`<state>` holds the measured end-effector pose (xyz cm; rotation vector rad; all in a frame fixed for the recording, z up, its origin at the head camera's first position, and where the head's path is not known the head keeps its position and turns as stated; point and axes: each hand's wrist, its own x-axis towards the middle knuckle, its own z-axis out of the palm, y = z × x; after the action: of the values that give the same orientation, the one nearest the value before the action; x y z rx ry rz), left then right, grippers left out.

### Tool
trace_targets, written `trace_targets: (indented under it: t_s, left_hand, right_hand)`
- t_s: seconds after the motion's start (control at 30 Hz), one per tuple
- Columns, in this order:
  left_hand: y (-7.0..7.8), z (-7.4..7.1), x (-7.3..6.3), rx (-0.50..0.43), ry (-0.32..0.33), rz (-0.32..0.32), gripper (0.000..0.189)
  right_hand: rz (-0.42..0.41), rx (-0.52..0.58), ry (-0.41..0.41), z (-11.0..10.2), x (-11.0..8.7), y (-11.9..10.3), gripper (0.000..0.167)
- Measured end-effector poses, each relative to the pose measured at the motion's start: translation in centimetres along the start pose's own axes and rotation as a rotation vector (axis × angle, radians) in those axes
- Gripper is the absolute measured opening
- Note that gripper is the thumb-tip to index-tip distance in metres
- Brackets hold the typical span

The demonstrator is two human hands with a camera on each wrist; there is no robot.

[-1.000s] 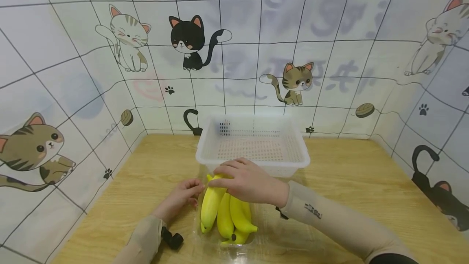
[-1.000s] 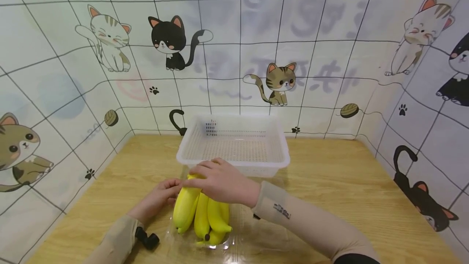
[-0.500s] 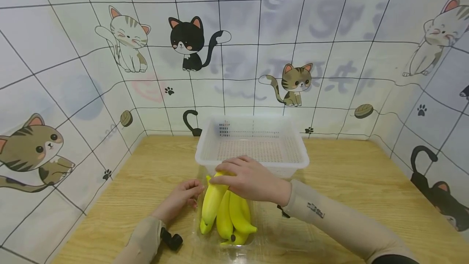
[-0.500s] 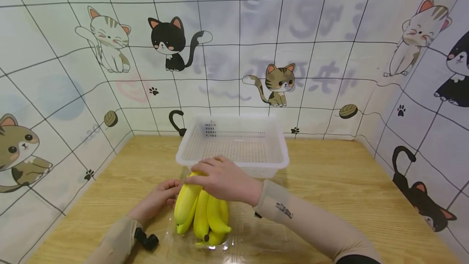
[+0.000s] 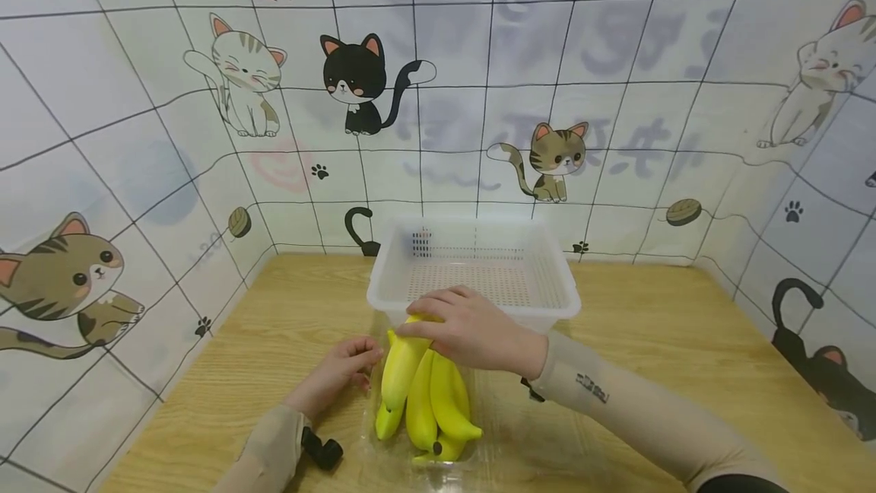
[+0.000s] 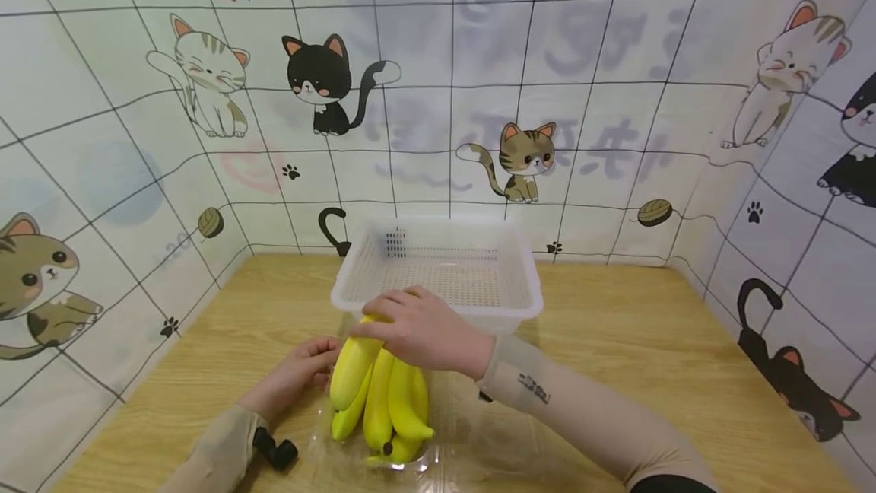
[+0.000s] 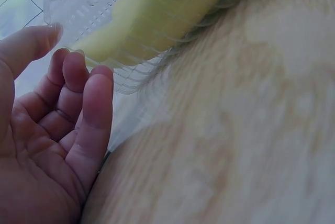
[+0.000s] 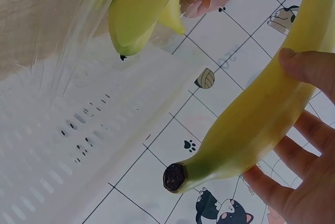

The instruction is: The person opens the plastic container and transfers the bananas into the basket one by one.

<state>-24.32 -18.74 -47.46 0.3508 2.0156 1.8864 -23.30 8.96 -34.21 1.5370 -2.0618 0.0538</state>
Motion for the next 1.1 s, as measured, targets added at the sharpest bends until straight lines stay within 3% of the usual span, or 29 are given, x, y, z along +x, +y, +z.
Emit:
trace_targets:
  t_s: [1.1]
  left_hand:
    - [-0.2, 0.1, -0.1, -0.006, 0.03, -0.019, 0.025]
  right_hand:
    - [0.029, 0.007, -0.029, -0.3, 0.0, 1.4, 0.052]
